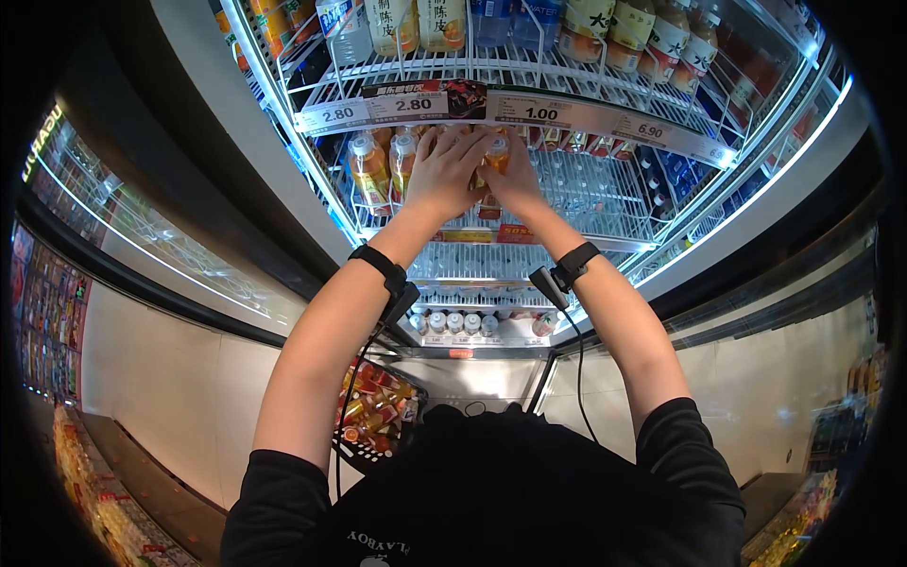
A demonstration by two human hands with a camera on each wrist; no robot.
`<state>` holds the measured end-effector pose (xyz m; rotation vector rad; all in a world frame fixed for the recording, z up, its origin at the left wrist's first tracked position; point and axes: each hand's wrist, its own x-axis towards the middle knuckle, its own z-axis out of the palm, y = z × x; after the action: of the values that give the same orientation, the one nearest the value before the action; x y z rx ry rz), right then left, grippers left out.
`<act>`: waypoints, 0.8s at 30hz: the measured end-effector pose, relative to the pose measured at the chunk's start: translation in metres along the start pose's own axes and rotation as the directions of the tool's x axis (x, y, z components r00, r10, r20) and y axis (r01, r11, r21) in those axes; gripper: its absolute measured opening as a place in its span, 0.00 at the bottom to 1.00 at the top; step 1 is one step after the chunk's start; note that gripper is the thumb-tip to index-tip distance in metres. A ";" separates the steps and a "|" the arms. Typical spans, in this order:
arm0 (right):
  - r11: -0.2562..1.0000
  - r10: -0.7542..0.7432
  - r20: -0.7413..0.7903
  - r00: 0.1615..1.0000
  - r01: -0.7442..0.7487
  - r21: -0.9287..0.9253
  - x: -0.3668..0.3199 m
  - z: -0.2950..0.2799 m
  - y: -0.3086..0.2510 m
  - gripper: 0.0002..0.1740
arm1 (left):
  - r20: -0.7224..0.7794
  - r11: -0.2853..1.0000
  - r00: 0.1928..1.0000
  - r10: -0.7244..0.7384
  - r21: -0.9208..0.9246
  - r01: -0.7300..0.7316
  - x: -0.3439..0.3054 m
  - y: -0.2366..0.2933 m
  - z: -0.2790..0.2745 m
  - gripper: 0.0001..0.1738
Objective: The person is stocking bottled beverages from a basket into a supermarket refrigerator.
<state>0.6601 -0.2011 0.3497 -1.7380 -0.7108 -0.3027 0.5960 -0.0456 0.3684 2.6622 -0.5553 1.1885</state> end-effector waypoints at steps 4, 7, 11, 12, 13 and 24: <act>1.000 -0.017 0.004 1.000 0.017 -0.026 0.002 -0.001 0.005 0.39 | 0.014 0.999 1.000 -0.004 0.036 0.004 0.004 0.001 0.003 0.46; 1.000 -0.026 0.018 0.999 0.027 -0.016 0.005 -0.001 0.008 0.39 | 0.020 0.999 1.000 -0.010 0.041 0.010 0.005 0.002 0.004 0.45; 0.999 -0.031 0.023 0.999 0.031 -0.033 0.007 0.000 0.010 0.39 | 0.016 0.999 1.000 -0.013 0.051 0.012 0.006 0.002 0.005 0.45; 0.999 -0.029 0.024 0.999 0.030 -0.033 0.008 -0.001 0.010 0.39 | 0.013 0.998 1.000 -0.017 0.055 0.017 0.006 0.003 0.005 0.45; 0.999 -0.018 0.032 0.999 0.019 -0.026 0.008 -0.001 0.010 0.39 | 0.010 0.998 1.000 -0.022 0.058 0.021 0.006 0.004 0.005 0.45; 0.998 -0.014 0.041 0.999 0.017 -0.064 -0.002 -0.014 -0.009 0.45 | 0.035 0.995 0.997 -0.065 0.072 0.063 0.003 0.010 0.003 0.50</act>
<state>0.6555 -0.2134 0.3598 -1.8045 -0.7510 -0.3048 0.5956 -0.0566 0.3690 2.7444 -0.4375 1.1642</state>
